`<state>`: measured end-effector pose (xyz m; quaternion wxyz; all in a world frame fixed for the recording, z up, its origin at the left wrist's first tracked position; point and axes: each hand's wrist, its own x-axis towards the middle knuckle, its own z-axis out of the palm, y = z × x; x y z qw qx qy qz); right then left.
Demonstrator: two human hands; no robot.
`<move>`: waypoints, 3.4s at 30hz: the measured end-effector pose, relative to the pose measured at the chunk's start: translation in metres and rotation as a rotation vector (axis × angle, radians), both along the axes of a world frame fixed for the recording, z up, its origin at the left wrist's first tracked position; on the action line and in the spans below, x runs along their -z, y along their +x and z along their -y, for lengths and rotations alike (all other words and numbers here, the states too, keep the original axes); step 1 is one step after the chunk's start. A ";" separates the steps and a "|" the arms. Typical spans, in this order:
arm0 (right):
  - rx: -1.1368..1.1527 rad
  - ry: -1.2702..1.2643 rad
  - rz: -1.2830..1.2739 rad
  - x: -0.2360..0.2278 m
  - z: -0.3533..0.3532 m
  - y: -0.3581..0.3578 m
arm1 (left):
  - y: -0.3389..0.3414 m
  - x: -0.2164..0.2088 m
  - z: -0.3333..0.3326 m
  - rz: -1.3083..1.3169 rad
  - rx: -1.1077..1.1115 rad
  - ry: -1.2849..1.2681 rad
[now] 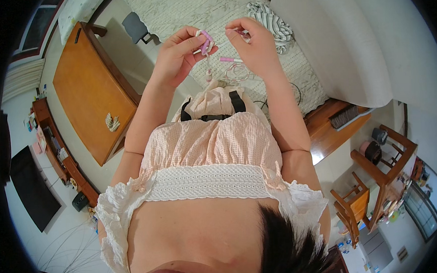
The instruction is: The person picks up a plate of fruit and places it on a side table, then picks up a water bottle and a thermos and places them on the same table. They then pick up a pink and white cable and repeatedly wrap and unwrap it, finally picking up a black cylindrical device and attaching the cable to it.
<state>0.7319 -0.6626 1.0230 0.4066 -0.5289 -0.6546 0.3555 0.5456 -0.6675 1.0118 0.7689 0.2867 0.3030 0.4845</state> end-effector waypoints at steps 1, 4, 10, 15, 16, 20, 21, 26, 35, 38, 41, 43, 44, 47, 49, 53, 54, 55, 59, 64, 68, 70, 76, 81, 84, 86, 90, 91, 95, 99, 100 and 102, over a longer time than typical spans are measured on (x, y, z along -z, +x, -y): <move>0.025 0.184 0.070 0.005 -0.001 -0.004 | 0.001 0.001 0.000 0.006 -0.005 -0.045; 0.035 0.293 0.035 0.012 0.010 -0.017 | 0.003 0.008 0.001 -0.025 -0.028 -0.111; 0.082 0.213 0.178 0.006 0.029 -0.038 | 0.008 0.018 0.006 -0.117 -0.093 -0.184; 0.137 0.229 0.306 0.023 0.028 -0.033 | 0.016 0.022 0.009 -0.127 -0.157 -0.173; 0.136 0.190 0.318 0.024 0.029 -0.033 | 0.018 0.024 0.010 -0.122 -0.175 -0.165; 0.112 0.100 0.256 0.021 0.034 -0.032 | 0.020 0.038 0.006 -0.156 -0.193 -0.261; 0.089 0.048 0.075 0.024 0.033 -0.030 | 0.020 0.041 0.005 -0.146 -0.170 -0.291; -0.119 -0.263 -0.844 0.017 0.023 -0.012 | 0.020 0.056 0.008 -0.131 -0.049 -0.405; -0.446 -0.349 -0.663 -0.018 0.021 0.004 | 0.023 0.059 0.018 -0.015 0.095 -0.388; -0.552 -0.261 -0.852 -0.003 0.020 0.012 | 0.024 0.063 0.017 -0.004 0.129 -0.376; -0.546 -0.160 -1.000 -0.012 0.022 0.012 | 0.022 0.062 0.016 0.005 0.138 -0.377; -0.655 -0.227 -1.070 -0.032 0.021 0.007 | 0.026 0.060 0.017 0.009 0.127 -0.313; -0.733 -0.289 -1.098 -0.041 0.020 0.006 | 0.027 0.060 0.017 0.011 0.120 -0.280; -0.657 -0.224 -0.817 -0.044 0.020 0.008 | 0.028 0.067 0.013 -0.004 0.051 -0.297; -0.652 -0.076 -0.692 -0.041 0.019 0.011 | 0.024 0.078 0.007 -0.027 0.036 -0.303; -0.750 0.124 -0.615 -0.049 0.010 0.021 | 0.018 0.081 0.005 -0.005 0.046 -0.340; -0.765 0.117 -0.609 -0.052 0.009 0.022 | 0.020 0.079 0.006 -0.018 0.048 -0.323; -0.754 0.049 -0.607 -0.054 0.012 0.022 | 0.023 0.076 0.007 -0.032 0.050 -0.306; -0.583 -0.080 -0.514 -0.069 0.023 0.012 | 0.027 0.079 0.009 -0.110 0.053 -0.289; -0.672 0.326 -0.422 -0.058 0.003 0.020 | 0.017 0.091 0.007 -0.180 -0.008 -0.332; -0.640 0.047 -0.605 -0.072 0.015 0.024 | 0.018 0.094 0.006 -0.187 -0.011 -0.247; -0.618 -0.109 -0.725 -0.079 0.019 0.019 | 0.020 0.089 0.007 -0.241 -0.007 -0.213; -0.337 0.107 -0.541 -0.089 0.019 -0.004 | 0.013 0.097 0.006 -0.242 -0.084 -0.206; -0.620 0.256 -0.766 -0.091 0.014 0.017 | 0.014 0.083 -0.001 -0.223 -0.028 -0.163; -0.913 -0.025 -0.989 -0.107 0.013 0.008 | 0.013 0.086 -0.004 -0.253 0.018 -0.174; -0.888 0.031 -0.919 -0.103 0.010 0.015 | 0.009 0.094 -0.001 -0.298 0.090 -0.234; -0.694 0.405 -0.883 -0.094 0.004 0.052 | 0.008 0.098 0.008 -0.394 0.176 -0.220; -0.584 0.465 -0.890 -0.097 0.009 0.054 | 0.007 0.100 0.011 -0.399 0.190 -0.219; -0.271 0.651 -1.124 -0.099 0.011 0.061 | 0.006 0.099 0.013 -0.407 0.163 -0.187; -0.290 0.383 -1.380 -0.082 0.020 0.105 | -0.001 0.101 0.011 -0.456 0.038 -0.219; -0.293 0.269 -1.339 -0.077 0.024 0.120 | -0.004 0.100 0.010 -0.480 0.005 -0.210; -0.239 0.013 -1.006 -0.065 0.033 0.144 | -0.005 0.097 0.009 -0.507 -0.059 -0.186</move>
